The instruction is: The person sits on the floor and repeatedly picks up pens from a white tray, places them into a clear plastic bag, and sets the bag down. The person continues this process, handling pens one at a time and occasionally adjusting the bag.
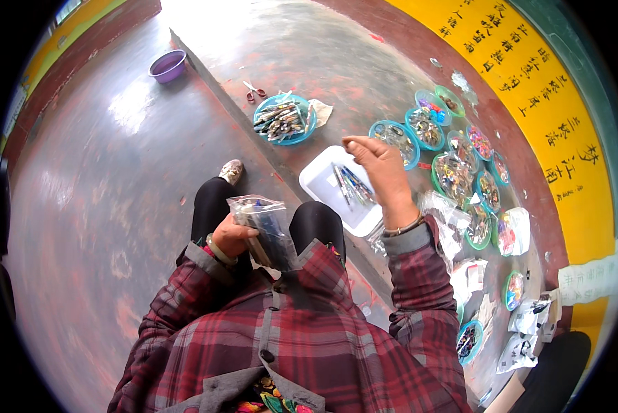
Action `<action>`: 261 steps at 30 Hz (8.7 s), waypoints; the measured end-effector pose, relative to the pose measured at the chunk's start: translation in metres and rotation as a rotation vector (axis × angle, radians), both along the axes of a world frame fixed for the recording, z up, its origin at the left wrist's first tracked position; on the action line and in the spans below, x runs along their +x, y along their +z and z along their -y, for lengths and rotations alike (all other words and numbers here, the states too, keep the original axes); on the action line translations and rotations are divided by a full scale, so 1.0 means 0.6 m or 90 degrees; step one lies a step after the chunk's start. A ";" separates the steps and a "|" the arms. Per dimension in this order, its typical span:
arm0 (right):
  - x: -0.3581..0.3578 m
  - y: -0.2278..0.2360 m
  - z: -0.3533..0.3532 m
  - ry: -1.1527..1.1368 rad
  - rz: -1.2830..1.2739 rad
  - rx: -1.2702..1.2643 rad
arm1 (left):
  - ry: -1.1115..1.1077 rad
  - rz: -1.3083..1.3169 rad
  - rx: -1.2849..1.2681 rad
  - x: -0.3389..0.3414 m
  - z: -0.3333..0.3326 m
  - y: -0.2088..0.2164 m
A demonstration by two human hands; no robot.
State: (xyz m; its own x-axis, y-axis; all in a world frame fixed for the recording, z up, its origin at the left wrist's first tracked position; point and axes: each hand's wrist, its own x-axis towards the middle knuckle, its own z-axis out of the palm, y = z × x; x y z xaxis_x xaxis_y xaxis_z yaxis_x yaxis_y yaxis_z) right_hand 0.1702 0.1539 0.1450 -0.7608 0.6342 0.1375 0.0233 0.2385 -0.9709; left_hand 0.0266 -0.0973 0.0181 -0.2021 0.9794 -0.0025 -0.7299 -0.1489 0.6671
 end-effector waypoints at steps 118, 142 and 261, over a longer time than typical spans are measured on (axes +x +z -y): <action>0.022 -0.078 -0.088 -0.151 -0.040 -0.068 | 0.006 0.016 -0.045 0.001 -0.001 -0.001; 0.085 -0.580 -0.227 -0.251 0.668 0.239 | 0.001 -0.049 -0.137 0.001 -0.037 0.008; 0.048 -0.031 0.212 0.041 -0.066 0.103 | -0.099 -0.011 0.050 0.025 -0.008 0.005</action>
State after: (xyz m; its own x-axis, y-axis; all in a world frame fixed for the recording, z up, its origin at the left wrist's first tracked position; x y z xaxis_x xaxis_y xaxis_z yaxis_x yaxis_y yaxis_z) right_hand 0.1991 0.0270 0.1264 -0.7753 0.5482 0.3136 -0.0949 0.3897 -0.9160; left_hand 0.0417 -0.0925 0.0212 -0.0468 0.9959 0.0776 -0.7372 -0.0869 0.6701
